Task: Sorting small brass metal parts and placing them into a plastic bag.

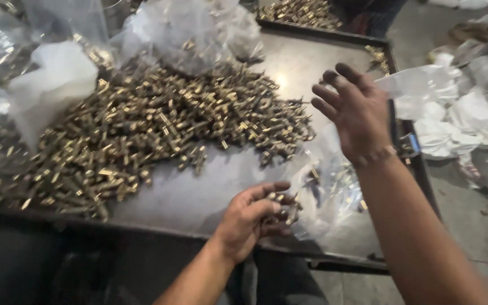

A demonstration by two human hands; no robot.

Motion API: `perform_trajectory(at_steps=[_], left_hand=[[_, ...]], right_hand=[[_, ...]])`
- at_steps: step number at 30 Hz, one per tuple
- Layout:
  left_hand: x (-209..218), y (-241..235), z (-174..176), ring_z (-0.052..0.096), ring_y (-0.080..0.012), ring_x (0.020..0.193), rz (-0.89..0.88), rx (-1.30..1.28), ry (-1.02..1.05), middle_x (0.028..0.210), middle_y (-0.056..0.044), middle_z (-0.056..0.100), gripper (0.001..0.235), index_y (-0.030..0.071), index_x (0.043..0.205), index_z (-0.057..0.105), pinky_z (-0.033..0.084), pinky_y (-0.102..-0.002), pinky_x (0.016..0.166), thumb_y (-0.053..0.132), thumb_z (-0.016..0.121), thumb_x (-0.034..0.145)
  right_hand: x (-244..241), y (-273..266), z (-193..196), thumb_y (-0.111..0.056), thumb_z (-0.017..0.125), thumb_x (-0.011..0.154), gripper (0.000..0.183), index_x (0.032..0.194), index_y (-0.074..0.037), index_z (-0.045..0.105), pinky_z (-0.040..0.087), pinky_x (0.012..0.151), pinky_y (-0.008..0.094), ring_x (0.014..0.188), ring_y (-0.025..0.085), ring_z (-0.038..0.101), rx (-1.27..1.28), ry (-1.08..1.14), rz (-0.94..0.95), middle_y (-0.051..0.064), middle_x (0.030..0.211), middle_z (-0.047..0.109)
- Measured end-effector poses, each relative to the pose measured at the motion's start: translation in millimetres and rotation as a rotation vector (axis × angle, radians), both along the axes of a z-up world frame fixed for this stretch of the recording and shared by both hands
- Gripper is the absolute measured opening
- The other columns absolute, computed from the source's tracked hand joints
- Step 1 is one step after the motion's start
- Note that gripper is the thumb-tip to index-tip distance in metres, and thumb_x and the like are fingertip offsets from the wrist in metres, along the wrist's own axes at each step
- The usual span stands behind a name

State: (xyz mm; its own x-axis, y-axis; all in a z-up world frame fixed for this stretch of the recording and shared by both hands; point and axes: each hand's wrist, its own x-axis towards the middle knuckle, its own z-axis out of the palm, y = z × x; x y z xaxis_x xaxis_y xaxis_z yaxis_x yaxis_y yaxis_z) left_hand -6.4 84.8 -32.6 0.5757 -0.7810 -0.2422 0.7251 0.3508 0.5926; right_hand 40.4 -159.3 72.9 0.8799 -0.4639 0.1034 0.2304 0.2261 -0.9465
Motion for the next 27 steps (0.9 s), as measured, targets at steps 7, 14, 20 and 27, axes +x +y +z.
perform_trajectory(at_steps=[7, 14, 20, 27], left_hand=[[-12.1, 15.0, 7.5, 0.072, -0.0289, 0.1, 0.068, -0.109, 0.048, 0.118, -0.017, 0.071, 0.051, -0.003, 0.14, 0.057, 0.063, -0.043, 0.08, 0.019, 0.051, 0.094], [-19.3, 26.6, 7.5, 0.067, -0.0361, 0.119, 0.138, -0.306, 0.155, 0.137, -0.021, 0.064, 0.06, -0.002, 0.144, 0.05, 0.058, -0.051, 0.095, 0.031, 0.036, 0.097], [-19.3, 35.5, 14.2, 0.065, -0.0375, 0.121, 0.222, -0.346, 0.179, 0.138, -0.023, 0.062, 0.06, -0.001, 0.146, 0.048, 0.055, -0.053, 0.102, 0.032, 0.034, 0.098], [-4.8, 35.5, -12.5, 0.068, -0.0299, 0.11, 0.293, -0.283, 0.07, 0.118, -0.014, 0.067, 0.05, 0.002, 0.137, 0.057, 0.058, -0.051, 0.091, 0.035, 0.058, 0.101]], right_hand=[[-109.8, 80.3, -21.0, -0.005, 0.064, 0.095, 0.035, 0.129, 0.004, 0.061, 0.058, 0.097, 0.039, 0.113, 0.026, 0.071, -0.405, 0.113, 0.09, 0.018, 0.124, 0.07], [-143.8, 111.1, -44.4, 0.002, 0.064, 0.097, 0.033, 0.13, 0.004, 0.061, 0.057, 0.101, 0.031, 0.117, 0.02, 0.071, -0.549, -0.015, -0.01, 0.014, 0.126, 0.072], [-145.9, 108.2, -62.2, 0.001, 0.065, 0.094, 0.036, 0.13, 0.002, 0.061, 0.056, 0.1, 0.03, 0.117, 0.018, 0.07, -0.635, 0.07, -0.069, 0.012, 0.126, 0.072], [-133.7, 106.1, -47.8, -0.007, 0.077, 0.083, 0.041, 0.124, -0.006, 0.069, 0.058, 0.082, 0.029, 0.096, 0.017, 0.075, -1.042, 0.245, -0.194, 0.009, 0.112, 0.077]])
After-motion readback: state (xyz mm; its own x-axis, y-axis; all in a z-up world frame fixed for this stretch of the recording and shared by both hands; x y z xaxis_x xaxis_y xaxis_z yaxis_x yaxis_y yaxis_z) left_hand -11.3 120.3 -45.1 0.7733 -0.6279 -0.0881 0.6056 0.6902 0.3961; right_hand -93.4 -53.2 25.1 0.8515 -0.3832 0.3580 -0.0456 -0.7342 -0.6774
